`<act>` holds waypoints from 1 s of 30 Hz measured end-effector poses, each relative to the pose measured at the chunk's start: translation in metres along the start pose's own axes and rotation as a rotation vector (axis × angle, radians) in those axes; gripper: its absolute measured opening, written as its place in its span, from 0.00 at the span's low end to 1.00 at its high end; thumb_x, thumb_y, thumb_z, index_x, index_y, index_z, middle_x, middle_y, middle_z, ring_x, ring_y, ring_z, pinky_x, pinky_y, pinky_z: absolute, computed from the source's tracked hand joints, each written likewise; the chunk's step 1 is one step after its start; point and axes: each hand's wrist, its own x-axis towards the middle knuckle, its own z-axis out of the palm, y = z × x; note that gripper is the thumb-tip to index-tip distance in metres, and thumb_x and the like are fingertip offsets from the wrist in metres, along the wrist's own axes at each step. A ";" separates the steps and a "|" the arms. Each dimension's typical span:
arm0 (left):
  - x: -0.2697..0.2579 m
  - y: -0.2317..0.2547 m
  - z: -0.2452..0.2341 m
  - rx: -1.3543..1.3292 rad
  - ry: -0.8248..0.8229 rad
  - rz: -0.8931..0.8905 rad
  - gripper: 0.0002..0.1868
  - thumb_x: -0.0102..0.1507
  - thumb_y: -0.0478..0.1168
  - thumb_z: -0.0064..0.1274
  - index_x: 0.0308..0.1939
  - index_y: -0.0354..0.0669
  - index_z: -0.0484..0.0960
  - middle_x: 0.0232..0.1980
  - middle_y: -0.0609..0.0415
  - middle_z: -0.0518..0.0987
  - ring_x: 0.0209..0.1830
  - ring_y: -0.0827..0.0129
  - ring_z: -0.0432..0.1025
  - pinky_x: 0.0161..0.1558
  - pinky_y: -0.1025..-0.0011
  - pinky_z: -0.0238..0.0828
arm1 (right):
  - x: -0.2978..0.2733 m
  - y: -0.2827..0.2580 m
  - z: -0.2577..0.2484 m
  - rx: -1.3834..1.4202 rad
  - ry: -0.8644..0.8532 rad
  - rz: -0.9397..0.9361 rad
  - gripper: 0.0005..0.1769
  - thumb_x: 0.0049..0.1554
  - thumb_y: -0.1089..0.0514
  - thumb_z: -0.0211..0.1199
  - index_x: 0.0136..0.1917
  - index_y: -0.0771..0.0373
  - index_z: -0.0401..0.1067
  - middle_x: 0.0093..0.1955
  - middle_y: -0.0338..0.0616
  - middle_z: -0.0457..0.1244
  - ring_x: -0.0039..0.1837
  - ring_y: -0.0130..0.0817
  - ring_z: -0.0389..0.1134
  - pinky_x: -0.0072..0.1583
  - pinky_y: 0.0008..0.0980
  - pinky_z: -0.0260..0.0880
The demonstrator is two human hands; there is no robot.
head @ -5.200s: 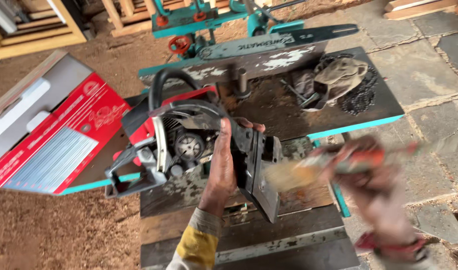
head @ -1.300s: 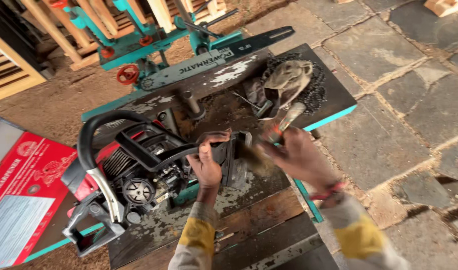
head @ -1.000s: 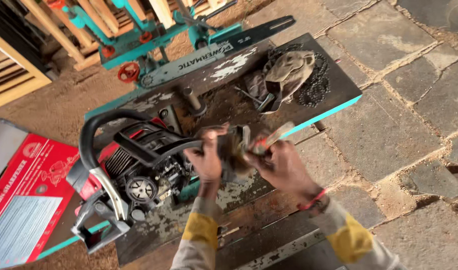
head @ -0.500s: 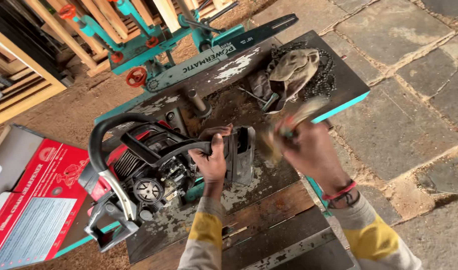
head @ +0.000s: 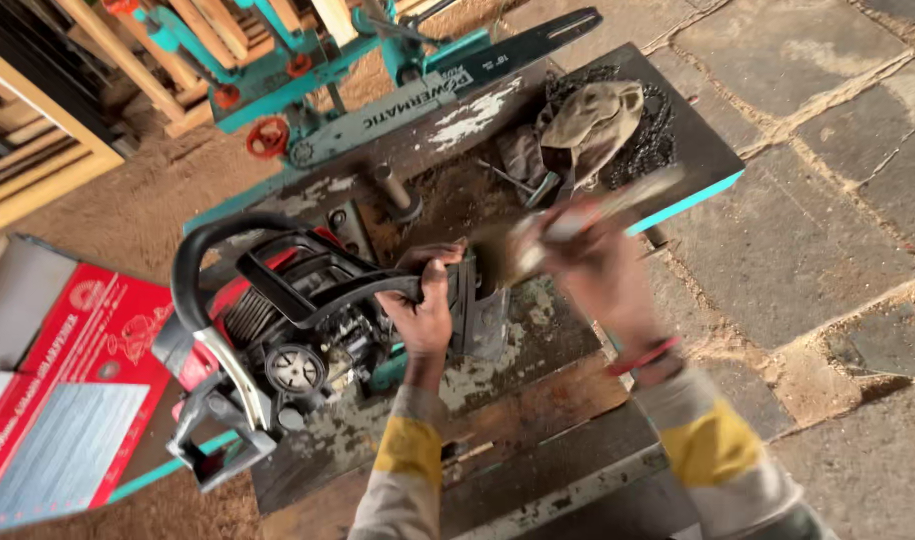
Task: The person cleans a chainsaw engine cover and a carburetor using a brush and a rag. They scrub the cover, wipe it down, and then use a brush and a wrench to clean the carburetor, removing debris from its crevices.
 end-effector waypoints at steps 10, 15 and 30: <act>0.030 -0.034 -0.005 0.041 0.001 -0.091 0.05 0.66 0.30 0.50 0.38 0.29 0.80 0.42 0.40 0.83 0.39 0.57 0.79 0.49 0.54 0.79 | -0.051 0.036 -0.035 -0.961 -0.440 -0.214 0.06 0.64 0.61 0.64 0.55 0.57 0.73 0.53 0.42 0.72 0.48 0.32 0.77 0.48 0.28 0.81; 0.036 -0.035 0.003 0.127 -0.081 -0.005 0.05 0.66 0.32 0.49 0.44 0.34 0.75 0.40 0.44 0.86 0.43 0.60 0.83 0.55 0.61 0.83 | -0.052 0.079 -0.021 -0.922 -0.185 -0.618 0.04 0.63 0.64 0.62 0.52 0.60 0.68 0.55 0.42 0.70 0.49 0.35 0.74 0.48 0.29 0.76; 0.043 -0.033 0.006 -0.236 -0.151 -0.096 0.07 0.65 0.29 0.49 0.36 0.27 0.81 0.41 0.43 0.84 0.43 0.58 0.82 0.56 0.58 0.80 | -0.016 0.063 -0.059 -1.069 -0.014 -0.863 0.15 0.55 0.70 0.62 0.54 0.56 0.76 0.49 0.40 0.72 0.38 0.28 0.70 0.33 0.25 0.65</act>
